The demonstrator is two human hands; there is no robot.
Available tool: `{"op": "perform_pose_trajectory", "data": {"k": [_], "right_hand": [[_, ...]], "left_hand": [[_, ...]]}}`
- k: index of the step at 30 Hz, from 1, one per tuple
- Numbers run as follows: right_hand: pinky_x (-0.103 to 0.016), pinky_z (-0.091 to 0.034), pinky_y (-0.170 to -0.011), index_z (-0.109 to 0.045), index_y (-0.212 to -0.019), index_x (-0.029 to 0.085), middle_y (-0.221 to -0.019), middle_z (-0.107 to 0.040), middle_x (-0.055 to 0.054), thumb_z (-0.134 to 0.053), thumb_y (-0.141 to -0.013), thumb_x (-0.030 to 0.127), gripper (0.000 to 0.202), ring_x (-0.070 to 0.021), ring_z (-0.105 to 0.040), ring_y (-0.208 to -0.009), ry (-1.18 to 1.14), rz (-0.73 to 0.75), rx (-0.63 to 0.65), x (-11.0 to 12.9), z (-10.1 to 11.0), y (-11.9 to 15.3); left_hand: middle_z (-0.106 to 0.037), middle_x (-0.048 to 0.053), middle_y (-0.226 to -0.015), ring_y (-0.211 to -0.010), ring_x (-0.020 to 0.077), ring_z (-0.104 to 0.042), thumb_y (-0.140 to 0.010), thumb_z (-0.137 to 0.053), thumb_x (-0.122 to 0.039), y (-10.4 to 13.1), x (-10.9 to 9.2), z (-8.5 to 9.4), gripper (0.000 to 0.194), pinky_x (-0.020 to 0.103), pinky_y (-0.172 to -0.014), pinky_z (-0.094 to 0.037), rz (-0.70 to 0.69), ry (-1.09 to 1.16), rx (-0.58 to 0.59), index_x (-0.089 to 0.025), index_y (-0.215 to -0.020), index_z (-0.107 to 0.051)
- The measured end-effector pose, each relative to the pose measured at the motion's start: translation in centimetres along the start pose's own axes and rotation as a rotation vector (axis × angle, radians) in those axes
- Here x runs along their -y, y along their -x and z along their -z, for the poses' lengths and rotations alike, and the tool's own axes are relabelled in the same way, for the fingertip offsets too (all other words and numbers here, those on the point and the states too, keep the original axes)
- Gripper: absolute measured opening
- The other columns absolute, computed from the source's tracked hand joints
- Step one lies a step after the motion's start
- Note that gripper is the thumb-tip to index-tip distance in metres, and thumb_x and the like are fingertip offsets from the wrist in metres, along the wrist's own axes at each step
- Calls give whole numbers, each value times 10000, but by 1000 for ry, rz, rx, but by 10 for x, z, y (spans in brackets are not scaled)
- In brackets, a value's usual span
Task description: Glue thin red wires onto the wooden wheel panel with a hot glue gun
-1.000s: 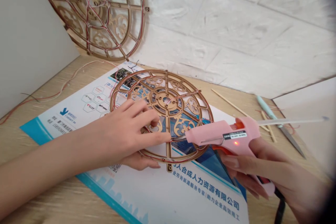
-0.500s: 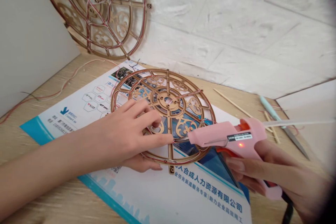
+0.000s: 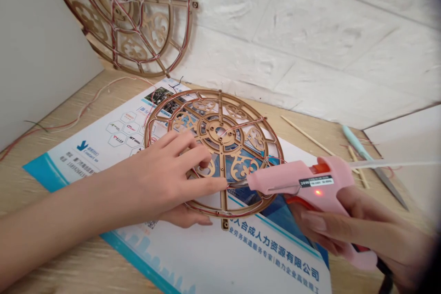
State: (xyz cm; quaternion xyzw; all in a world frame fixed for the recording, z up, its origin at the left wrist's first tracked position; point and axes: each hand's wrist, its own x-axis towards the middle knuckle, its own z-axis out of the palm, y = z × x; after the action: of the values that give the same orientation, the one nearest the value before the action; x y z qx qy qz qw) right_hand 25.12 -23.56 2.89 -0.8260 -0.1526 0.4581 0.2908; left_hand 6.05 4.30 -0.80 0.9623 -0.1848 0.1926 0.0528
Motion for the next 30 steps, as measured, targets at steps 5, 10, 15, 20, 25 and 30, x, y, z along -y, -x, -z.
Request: {"op": "perform_pose_trajectory", "data": {"k": [5,10,15,20,25,30], "right_hand": [[-282,-229,-477,-479,-517,216,-521,-504,-12,-734,-727,829,696,-124,-359,-492,-54,78,192,5,3,0],[-295,-205,-479,-533,-531,210,-506,-497,-9,-713,-768,809,668,-116,-364,-478,-63,77,258,0,3,-4],[-304,-255,-495,-487,-504,217,-541,-550,-36,-697,-778,808,685,-136,-436,-497,-67,95,273,-4,4,-8],[-286,-306,-491,-563,-599,214,-593,-614,-44,-733,-728,818,641,-151,-487,-523,-37,33,154,6,0,-7],[-285,-303,-504,-594,-702,208,-622,-668,-54,-649,-831,762,572,-148,-455,-527,69,-4,116,17,-5,-6],[-275,-348,-497,-498,-712,249,-510,-626,-12,-786,-737,611,464,-163,-522,-493,108,-84,-85,27,-17,-1]], "left_hand": [[-638,82,-1091,-995,291,-524,-977,-653,-519,-1,-1,1,376,444,-883,-445,8,-6,12,-290,-1275,-654],[-638,87,-1088,-992,293,-524,-989,-633,-518,0,-1,3,350,442,-876,-444,11,-7,3,-293,-1255,-661],[-639,79,-1082,-979,280,-527,-988,-637,-522,1,0,3,331,432,-882,-433,7,-11,8,-302,-1232,-682],[-639,85,-1101,-1004,293,-524,-1007,-613,-499,-1,-1,2,321,448,-888,-438,5,4,14,-297,-1247,-680],[-640,94,-1081,-985,296,-533,-988,-645,-495,-2,-1,2,320,448,-865,-448,-6,-6,4,-283,-1222,-701],[-634,95,-1090,-986,293,-540,-971,-672,-486,-1,-1,4,318,449,-861,-461,5,9,2,-286,-1217,-704]]}}
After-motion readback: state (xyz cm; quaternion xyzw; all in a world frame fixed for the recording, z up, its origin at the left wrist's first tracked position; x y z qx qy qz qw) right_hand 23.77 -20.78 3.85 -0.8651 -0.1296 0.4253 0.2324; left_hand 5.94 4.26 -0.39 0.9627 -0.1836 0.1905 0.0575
